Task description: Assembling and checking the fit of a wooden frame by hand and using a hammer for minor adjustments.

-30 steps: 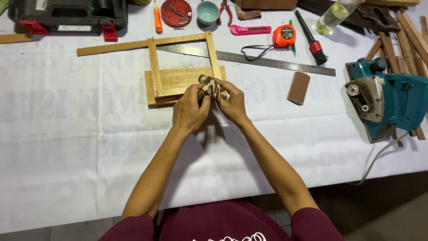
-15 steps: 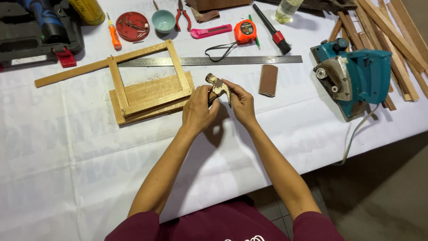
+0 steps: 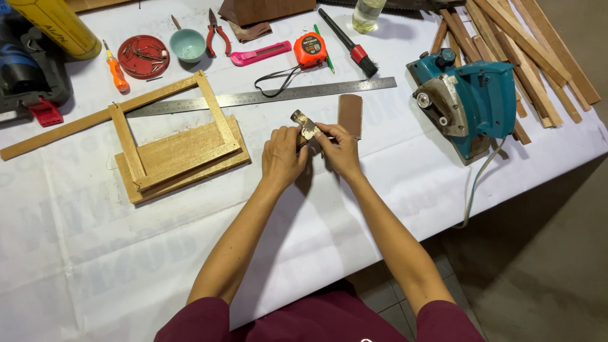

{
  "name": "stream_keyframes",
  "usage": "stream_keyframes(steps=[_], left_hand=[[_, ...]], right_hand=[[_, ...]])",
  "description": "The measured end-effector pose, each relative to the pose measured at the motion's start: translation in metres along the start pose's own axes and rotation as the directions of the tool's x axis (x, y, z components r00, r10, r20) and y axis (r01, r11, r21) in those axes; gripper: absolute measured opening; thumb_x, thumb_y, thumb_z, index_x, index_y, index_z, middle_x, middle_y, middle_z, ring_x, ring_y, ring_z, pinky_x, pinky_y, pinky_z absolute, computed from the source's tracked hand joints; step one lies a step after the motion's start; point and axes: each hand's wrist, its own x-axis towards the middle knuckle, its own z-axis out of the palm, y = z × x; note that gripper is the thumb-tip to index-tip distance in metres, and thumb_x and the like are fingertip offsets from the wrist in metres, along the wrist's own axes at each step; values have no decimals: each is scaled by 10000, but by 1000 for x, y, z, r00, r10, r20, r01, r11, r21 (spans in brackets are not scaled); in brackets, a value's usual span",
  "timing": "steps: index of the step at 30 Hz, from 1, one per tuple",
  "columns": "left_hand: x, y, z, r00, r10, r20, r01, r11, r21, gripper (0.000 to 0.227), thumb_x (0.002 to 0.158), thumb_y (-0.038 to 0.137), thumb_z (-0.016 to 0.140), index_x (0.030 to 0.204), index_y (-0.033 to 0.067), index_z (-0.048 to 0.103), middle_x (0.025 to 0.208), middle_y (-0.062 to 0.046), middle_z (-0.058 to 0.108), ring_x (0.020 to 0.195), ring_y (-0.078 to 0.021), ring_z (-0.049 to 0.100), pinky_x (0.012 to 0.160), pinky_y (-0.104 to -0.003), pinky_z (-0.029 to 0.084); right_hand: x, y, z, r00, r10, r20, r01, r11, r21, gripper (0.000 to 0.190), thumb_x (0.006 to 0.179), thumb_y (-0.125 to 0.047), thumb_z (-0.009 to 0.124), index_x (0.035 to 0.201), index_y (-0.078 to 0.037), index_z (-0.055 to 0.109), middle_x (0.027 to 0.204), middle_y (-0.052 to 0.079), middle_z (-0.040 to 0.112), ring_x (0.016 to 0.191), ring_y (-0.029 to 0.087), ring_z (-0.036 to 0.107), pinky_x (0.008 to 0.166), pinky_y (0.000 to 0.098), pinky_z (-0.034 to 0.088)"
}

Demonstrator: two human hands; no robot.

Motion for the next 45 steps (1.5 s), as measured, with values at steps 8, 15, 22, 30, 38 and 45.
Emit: stream_keyframes(steps=[8, 15, 22, 30, 38, 45], left_hand=[[1, -2, 22, 1000, -10, 9, 10, 1000, 27, 402, 812, 179, 801, 1155, 49, 638, 1034, -98, 595, 991, -287, 567, 792, -437, 442], [0, -4, 25, 999, -44, 25, 43, 999, 32, 410, 807, 209, 814, 1157, 71, 653, 1046, -91, 586, 999, -280, 557, 803, -445, 430], [1, -4, 11, 988, -98, 117, 96, 995, 29, 481, 833, 242, 799, 1246, 68, 625, 1083, -95, 598, 1040, -281, 558, 840, -441, 437], [-15, -30, -33, 995, -7, -100, 4, 1000, -21, 400, 917, 156, 703, 1297, 64, 619, 1103, -111, 615, 1060, -310, 594, 864, -458, 505], [-38, -65, -102, 976, -59, -210, 61, 998, 2, 367, 921, 108, 686, 1278, 56, 623, 1109, -126, 611, 1053, -333, 594, 894, -458, 521], [-59, -102, -139, 959, -137, -249, 146, 989, 20, 333, 932, 86, 659, 1260, 36, 624, 1130, -128, 615, 1073, -326, 600, 926, -453, 524]], right_hand=[[0, 3, -5, 996, 93, 11, -90, 985, -145, 277, 946, -174, 704, 1200, -77, 751, 960, 17, 613, 708, 96, 588, 640, 262, 513], [0, 15, 1, 1000, -9, -18, 5, 979, -206, 262, 947, -156, 710, 1175, -36, 756, 940, 50, 633, 781, 118, 621, 711, 268, 521], [-3, -1, 12, 996, -82, -28, 65, 923, -380, 317, 941, -112, 660, 1243, -71, 746, 1117, 88, 643, 1021, 243, 582, 891, 346, 502], [-6, -36, 55, 945, -322, 60, 319, 863, -391, 332, 905, -133, 699, 1231, -98, 748, 1339, 111, 650, 1282, 307, 550, 1100, 485, 378], [-5, -74, 125, 871, -453, 190, 490, 830, -265, 324, 924, -135, 702, 1241, -74, 733, 1388, 153, 646, 1340, 344, 558, 1154, 502, 381], [-10, -101, 184, 850, -459, 257, 510, 839, -188, 340, 908, -129, 697, 1234, -36, 727, 1369, 144, 668, 1327, 325, 579, 1178, 485, 388]])
